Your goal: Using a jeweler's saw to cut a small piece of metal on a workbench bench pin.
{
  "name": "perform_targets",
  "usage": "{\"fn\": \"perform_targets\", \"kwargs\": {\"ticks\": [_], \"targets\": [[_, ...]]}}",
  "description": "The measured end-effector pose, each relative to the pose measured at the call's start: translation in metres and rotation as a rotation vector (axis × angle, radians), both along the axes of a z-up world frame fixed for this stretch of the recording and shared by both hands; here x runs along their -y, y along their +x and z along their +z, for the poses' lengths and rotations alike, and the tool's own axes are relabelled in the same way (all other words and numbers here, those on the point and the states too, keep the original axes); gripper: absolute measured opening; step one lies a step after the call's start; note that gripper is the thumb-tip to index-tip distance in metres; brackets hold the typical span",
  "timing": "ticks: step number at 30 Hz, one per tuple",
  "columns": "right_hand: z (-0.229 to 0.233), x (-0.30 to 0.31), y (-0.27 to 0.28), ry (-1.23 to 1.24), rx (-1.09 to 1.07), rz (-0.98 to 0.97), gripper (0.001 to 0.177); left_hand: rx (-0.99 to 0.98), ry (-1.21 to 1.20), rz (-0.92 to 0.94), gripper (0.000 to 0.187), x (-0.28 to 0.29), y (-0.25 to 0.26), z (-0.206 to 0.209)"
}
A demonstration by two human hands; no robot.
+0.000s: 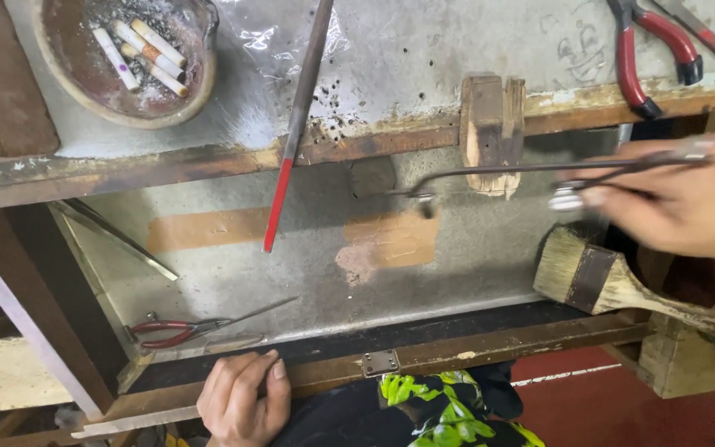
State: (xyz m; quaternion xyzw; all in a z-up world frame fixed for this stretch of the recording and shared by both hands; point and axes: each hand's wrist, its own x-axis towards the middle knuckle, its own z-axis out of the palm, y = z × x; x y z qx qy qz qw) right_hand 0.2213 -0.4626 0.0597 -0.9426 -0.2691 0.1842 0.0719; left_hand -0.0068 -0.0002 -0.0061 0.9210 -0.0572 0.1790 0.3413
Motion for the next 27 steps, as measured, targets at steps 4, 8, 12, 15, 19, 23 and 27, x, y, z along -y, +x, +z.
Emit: {"fn": "perform_targets", "kwargs": {"ticks": [4, 8, 12, 15, 19, 23, 27], "targets": [[-0.010, -0.001, 0.004, 0.202, -0.042, 0.078, 0.033, -0.006, 0.006, 0.007, 0.011, 0.002, 0.002, 0.001], [0.014, 0.007, 0.003, 0.075, -0.060, -0.002, 0.034, 0.007, 0.004, -0.004, 0.012, 0.001, 0.005, 0.005], [-0.018, -0.001, -0.004, 0.140, 0.143, 0.166, 0.033, 0.010, 0.004, -0.013, 0.011, 0.000, 0.001, 0.001], [-0.014, 0.007, -0.002, 0.159, 0.124, 0.146, 0.032, -0.003, 0.005, -0.006, 0.009, -0.001, 0.002, 0.004], [-0.021, -0.004, 0.004, 0.256, 0.039, 0.130, 0.032, 0.001, 0.003, -0.023, 0.011, -0.001, 0.004, 0.009], [-0.022, -0.003, -0.008, 0.132, 0.225, 0.207, 0.021, -0.009, 0.022, -0.060, 0.012, -0.001, 0.007, 0.010], [0.019, -0.011, -0.018, 0.457, -0.010, -0.032, 0.032, -0.032, 0.022, -0.072, 0.011, -0.002, 0.008, 0.014]]}}
